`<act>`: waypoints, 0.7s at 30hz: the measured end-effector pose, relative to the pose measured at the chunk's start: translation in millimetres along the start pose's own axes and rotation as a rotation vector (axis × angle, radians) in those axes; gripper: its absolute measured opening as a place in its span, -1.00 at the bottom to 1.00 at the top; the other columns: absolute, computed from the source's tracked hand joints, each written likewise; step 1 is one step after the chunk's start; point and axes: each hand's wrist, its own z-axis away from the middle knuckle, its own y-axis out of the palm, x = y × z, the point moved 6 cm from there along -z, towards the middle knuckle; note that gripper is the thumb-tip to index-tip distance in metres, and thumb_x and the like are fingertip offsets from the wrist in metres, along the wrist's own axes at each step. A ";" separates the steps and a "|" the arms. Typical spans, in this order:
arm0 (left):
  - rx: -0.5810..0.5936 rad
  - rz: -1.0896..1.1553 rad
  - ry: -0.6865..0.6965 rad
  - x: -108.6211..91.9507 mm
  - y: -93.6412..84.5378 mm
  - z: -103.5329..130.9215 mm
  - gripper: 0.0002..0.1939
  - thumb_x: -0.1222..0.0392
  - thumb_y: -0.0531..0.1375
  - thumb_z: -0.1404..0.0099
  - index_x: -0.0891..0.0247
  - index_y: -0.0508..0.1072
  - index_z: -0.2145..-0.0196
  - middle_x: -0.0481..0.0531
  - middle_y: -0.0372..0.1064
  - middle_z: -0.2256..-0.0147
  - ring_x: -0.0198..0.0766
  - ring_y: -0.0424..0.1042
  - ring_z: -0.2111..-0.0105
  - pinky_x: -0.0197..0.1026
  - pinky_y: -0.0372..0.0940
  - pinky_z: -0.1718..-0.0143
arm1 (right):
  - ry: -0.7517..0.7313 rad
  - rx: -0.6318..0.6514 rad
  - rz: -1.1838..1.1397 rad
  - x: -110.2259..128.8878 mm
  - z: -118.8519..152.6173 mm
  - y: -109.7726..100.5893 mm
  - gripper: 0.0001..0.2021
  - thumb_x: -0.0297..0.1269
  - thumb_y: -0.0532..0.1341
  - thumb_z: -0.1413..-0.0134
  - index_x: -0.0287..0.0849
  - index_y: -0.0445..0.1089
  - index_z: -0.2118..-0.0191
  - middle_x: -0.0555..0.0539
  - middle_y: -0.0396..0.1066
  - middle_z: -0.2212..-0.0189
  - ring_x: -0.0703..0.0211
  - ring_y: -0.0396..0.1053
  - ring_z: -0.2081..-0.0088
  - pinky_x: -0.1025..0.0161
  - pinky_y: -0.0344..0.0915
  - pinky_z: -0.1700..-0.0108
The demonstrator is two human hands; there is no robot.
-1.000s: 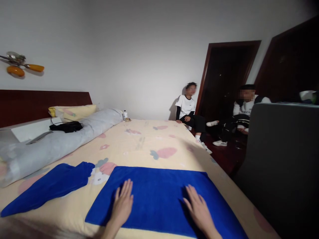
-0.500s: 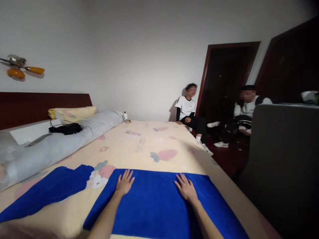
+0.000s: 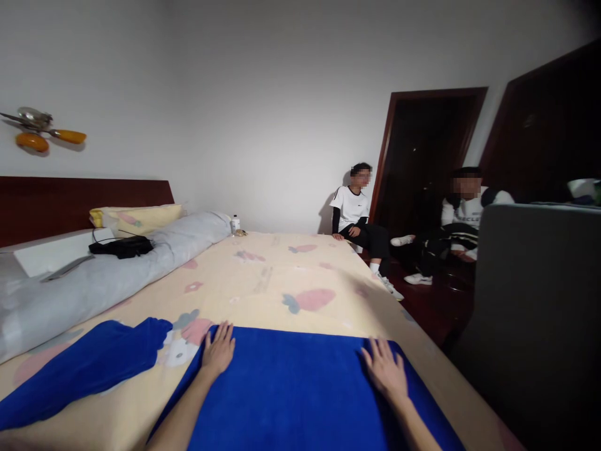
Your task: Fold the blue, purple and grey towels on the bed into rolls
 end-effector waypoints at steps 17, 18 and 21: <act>-0.021 0.198 0.324 -137.8 29.5 141.2 -0.42 -0.11 -0.20 -0.45 -0.03 -0.11 -0.36 -0.11 -0.21 -0.37 -0.12 -0.13 -0.36 0.11 -0.09 -0.32 | -0.429 0.014 -0.301 93.2 137.1 3.3 -0.35 0.18 -0.15 -0.26 -0.04 0.01 -0.34 -0.05 -0.07 -0.35 0.02 -0.09 -0.36 -0.09 -0.05 -0.34; 0.002 0.189 0.287 -122.8 27.3 142.0 -0.42 -0.12 -0.20 -0.44 -0.03 -0.11 -0.36 -0.12 -0.23 -0.37 -0.12 -0.14 -0.36 0.12 -0.10 -0.32 | -0.415 -0.006 -0.290 76.1 136.9 5.3 -0.35 0.20 -0.14 -0.25 -0.01 -0.01 -0.34 -0.04 -0.07 -0.35 0.02 -0.09 -0.36 -0.10 -0.04 -0.34; 0.055 0.154 0.147 -68.0 22.5 144.3 -0.40 -0.15 -0.20 -0.42 -0.03 -0.10 -0.36 -0.12 -0.25 -0.37 -0.13 -0.18 -0.36 0.14 -0.16 -0.32 | -0.345 -0.068 -0.250 18.6 134.3 16.2 -0.34 0.23 -0.10 -0.21 0.07 -0.02 -0.34 -0.02 -0.06 -0.36 -0.01 -0.06 -0.35 -0.16 -0.02 -0.32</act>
